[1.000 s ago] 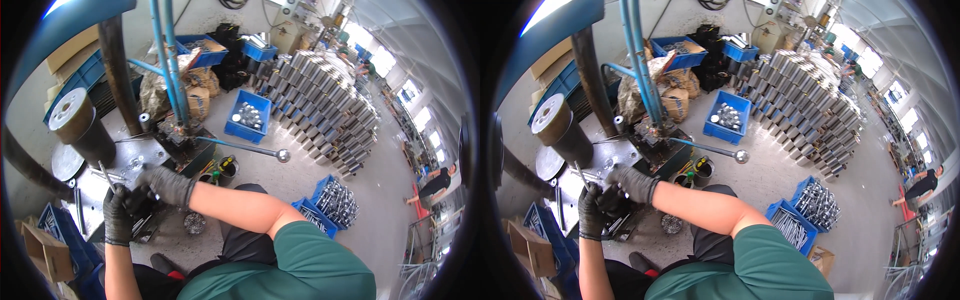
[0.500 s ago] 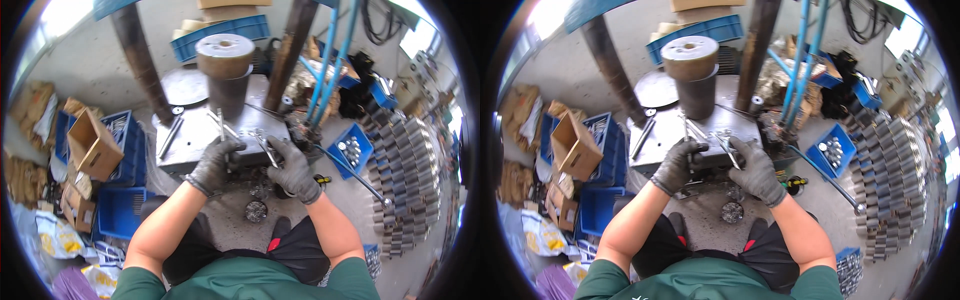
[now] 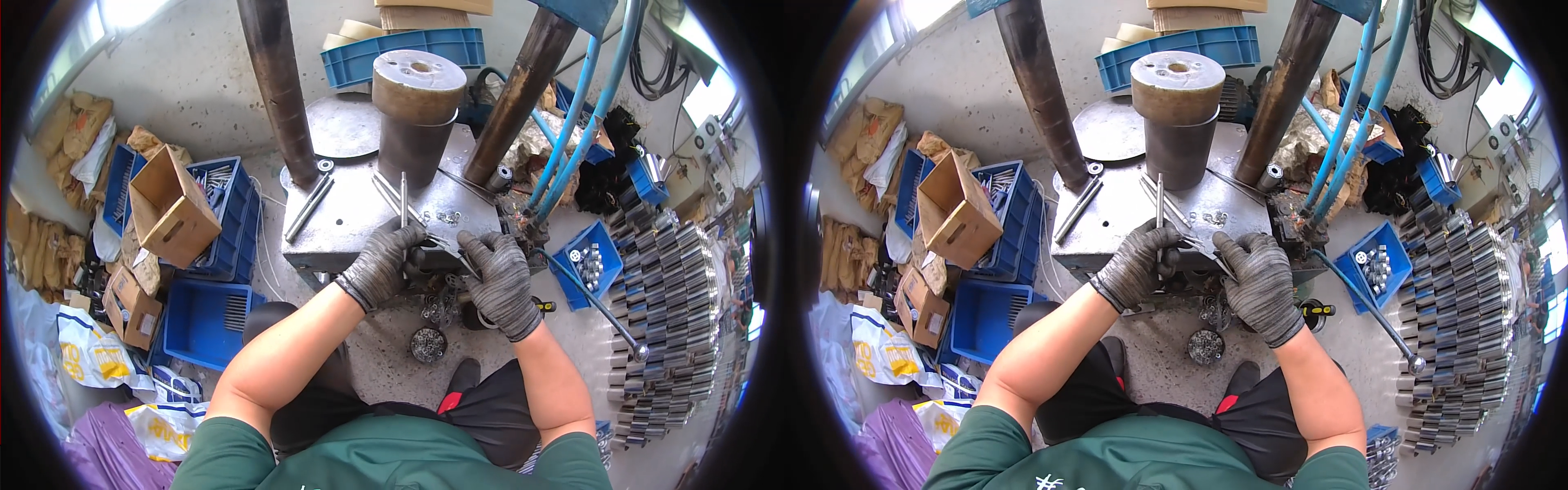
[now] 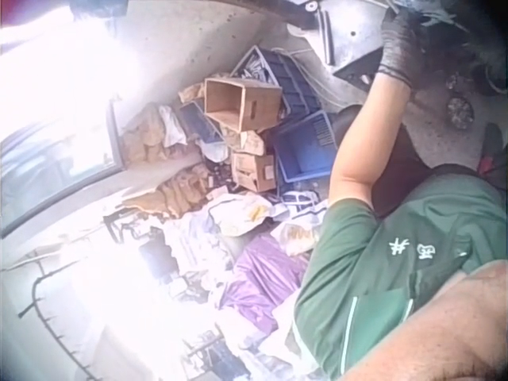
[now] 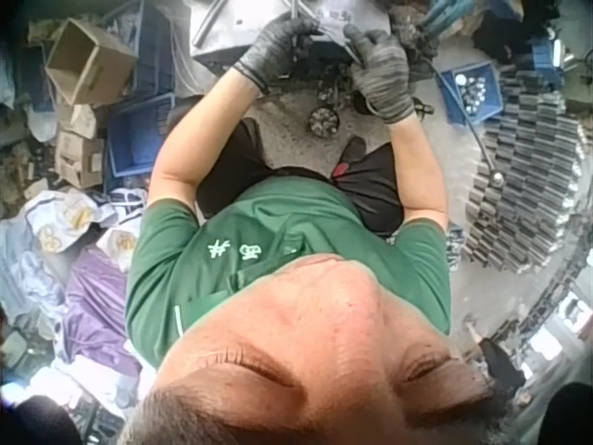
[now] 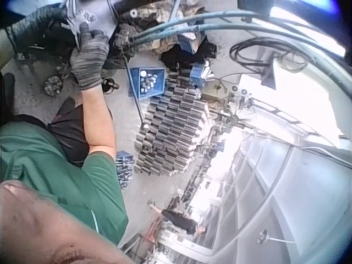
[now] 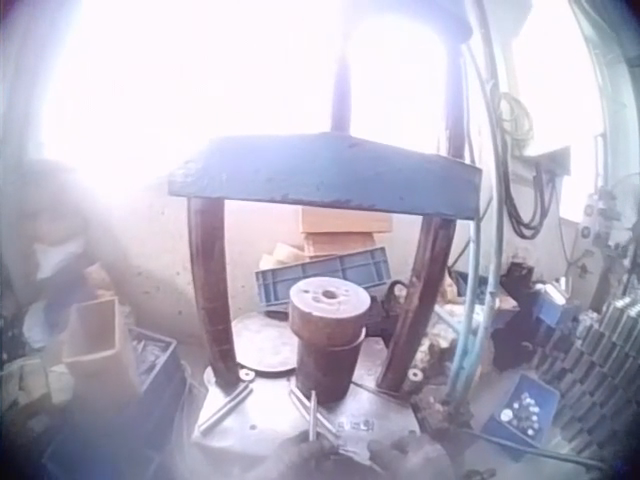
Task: The person picks metal rods from blue plastic bins and places them onto a large metal machine base, manipulating the rods by hand to align them with fixed posts on the machinery.
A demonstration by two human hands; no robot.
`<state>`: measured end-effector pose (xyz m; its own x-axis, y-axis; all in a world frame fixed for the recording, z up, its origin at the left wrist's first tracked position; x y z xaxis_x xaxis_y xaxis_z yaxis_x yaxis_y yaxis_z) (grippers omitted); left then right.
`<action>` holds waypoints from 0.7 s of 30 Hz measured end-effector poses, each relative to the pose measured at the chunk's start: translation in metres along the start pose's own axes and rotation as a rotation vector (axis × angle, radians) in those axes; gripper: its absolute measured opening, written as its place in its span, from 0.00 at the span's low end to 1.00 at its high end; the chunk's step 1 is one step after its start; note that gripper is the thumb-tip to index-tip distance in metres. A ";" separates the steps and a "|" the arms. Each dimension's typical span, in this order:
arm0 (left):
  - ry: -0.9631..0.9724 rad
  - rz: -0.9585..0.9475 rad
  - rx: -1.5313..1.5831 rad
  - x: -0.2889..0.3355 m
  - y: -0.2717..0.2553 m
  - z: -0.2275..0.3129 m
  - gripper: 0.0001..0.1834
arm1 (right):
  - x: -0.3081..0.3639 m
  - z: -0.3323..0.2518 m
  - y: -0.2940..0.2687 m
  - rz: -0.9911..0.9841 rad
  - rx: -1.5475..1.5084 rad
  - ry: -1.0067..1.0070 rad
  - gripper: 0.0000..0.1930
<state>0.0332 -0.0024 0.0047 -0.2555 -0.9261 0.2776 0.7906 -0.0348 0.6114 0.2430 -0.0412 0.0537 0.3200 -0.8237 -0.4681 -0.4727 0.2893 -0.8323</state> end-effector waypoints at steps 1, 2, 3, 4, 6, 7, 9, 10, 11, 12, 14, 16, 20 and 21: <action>0.001 0.001 -0.010 0.001 0.000 0.000 0.08 | 0.000 0.000 0.000 -0.006 0.002 0.007 0.31; 0.002 0.002 -0.010 0.002 0.001 0.000 0.08 | 0.000 0.000 0.000 -0.006 0.002 0.005 0.31; 0.022 0.016 -0.077 0.003 0.002 0.002 0.09 | 0.000 0.001 0.000 -0.011 0.021 -0.005 0.30; 0.041 0.029 -0.144 0.003 0.003 0.003 0.10 | -0.001 0.002 0.000 -0.015 0.040 -0.014 0.30; 0.112 -0.015 -0.243 0.005 0.003 0.003 0.12 | 0.000 0.007 0.000 -0.052 0.007 0.035 0.30; 0.182 -0.064 -0.342 0.007 0.005 0.005 0.14 | 0.001 0.012 -0.001 -0.089 -0.025 0.087 0.30; 0.204 -0.082 -0.367 0.011 0.008 0.009 0.16 | 0.005 0.030 0.003 -0.080 -0.240 0.203 0.30; 0.229 -0.092 -0.389 0.014 0.008 0.011 0.19 | 0.005 0.035 0.003 -0.076 -0.458 0.313 0.30; 0.228 -0.091 -0.389 0.014 0.005 0.011 0.19 | 0.004 0.037 -0.002 -0.076 -0.459 0.313 0.30; 0.214 -0.112 -0.436 0.012 0.000 0.009 0.20 | 0.003 0.040 -0.007 -0.121 -0.516 0.439 0.30; 0.200 -0.134 -0.481 0.008 -0.004 0.004 0.21 | 0.002 0.044 -0.013 -0.159 -0.601 0.573 0.28; 0.346 -0.171 -0.636 0.006 0.000 0.004 0.18 | 0.002 0.045 -0.016 -0.166 -0.554 0.547 0.29; 0.263 -0.152 -0.703 0.015 0.006 0.012 0.18 | 0.003 0.044 -0.026 -0.288 -0.487 0.520 0.29; 0.450 -0.155 -0.936 0.016 0.009 0.018 0.18 | 0.002 0.044 -0.030 -0.291 -0.488 0.522 0.29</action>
<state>0.0261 -0.0105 0.0276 -0.3119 -0.9341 -0.1735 0.9307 -0.2637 -0.2535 0.2943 -0.0301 0.0649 0.1154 -0.9920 0.0510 -0.7759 -0.1220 -0.6189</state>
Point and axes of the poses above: each hand's wrist, its own x-axis away from the middle knuckle, its own y-axis out of the palm, z = x × y, the point moved 2 cm from there along -x, towards the middle knuckle, and after that the axes turned 6 degrees about y, right-handed, at the moved point
